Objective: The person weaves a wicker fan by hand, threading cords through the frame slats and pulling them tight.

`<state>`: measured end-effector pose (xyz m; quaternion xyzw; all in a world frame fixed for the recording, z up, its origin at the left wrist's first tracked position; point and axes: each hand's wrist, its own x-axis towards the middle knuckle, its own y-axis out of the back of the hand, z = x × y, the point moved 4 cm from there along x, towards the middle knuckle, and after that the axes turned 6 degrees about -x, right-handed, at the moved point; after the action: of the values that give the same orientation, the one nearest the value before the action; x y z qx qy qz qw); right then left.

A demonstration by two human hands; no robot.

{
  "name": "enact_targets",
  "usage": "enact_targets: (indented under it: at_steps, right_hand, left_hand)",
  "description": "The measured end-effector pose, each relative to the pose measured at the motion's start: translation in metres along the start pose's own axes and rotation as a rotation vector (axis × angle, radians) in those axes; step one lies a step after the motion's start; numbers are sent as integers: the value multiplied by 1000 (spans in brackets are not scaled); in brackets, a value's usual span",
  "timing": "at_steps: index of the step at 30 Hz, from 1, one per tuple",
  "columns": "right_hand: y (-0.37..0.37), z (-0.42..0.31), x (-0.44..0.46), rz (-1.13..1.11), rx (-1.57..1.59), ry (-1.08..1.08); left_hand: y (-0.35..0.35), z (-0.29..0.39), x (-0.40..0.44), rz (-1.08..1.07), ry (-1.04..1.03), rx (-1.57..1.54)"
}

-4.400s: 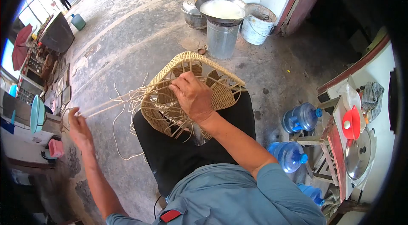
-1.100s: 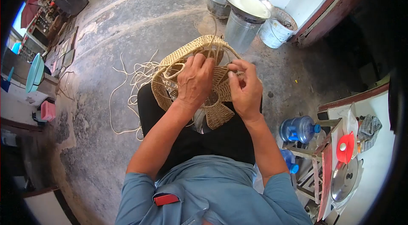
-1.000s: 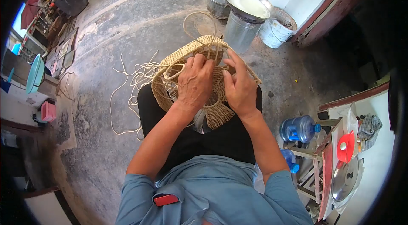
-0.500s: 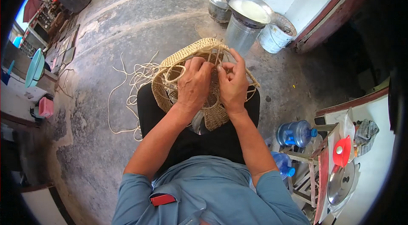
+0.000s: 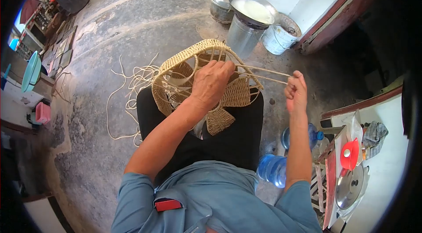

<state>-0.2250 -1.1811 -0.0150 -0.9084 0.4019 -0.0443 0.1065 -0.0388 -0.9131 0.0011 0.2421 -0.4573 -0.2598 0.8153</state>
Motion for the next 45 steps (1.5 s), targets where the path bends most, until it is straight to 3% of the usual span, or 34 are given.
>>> enact_targets:
  at_steps: [4, 7, 11, 14, 17, 23, 26, 30, 34, 37, 45]
  right_hand:
    - [14, -12, -2, 8, -65, 28]
    - [11, -5, 9, 60, -340, 316]
    - [14, 1, -9, 47, -614, 345]
    - [56, 25, -11, 336, -326, 167]
    - [80, 50, -24, 413, -54, -112]
    - [169, 56, 0, 576, 361, -216]
    - [220, 53, 6, 615, 397, -176]
    - [191, 55, -4, 541, 320, -360]
    - [123, 63, -17, 356, 223, -398]
    - [87, 62, -12, 187, 171, -385]
    - [27, 9, -5, 47, 23, -271]
  left_hand:
    - [-3, 6, 7, -10, 49, -32]
    - [-7, 6, 9, 11, 58, -52]
    - [-5, 4, 9, 33, 73, -80]
    - [-5, 5, 8, 16, 79, -12]
    - [-4, 6, 7, 56, 28, -16]
    - [-7, 10, 10, 102, -34, 45]
    - [-12, 8, 13, 111, -12, 87]
    - [-21, 11, 21, 129, 57, 165]
    - [-29, 12, 24, 92, 179, 142]
    - [-31, 13, 23, 91, 285, 39]
    - [-23, 17, 18, 141, 373, -145]
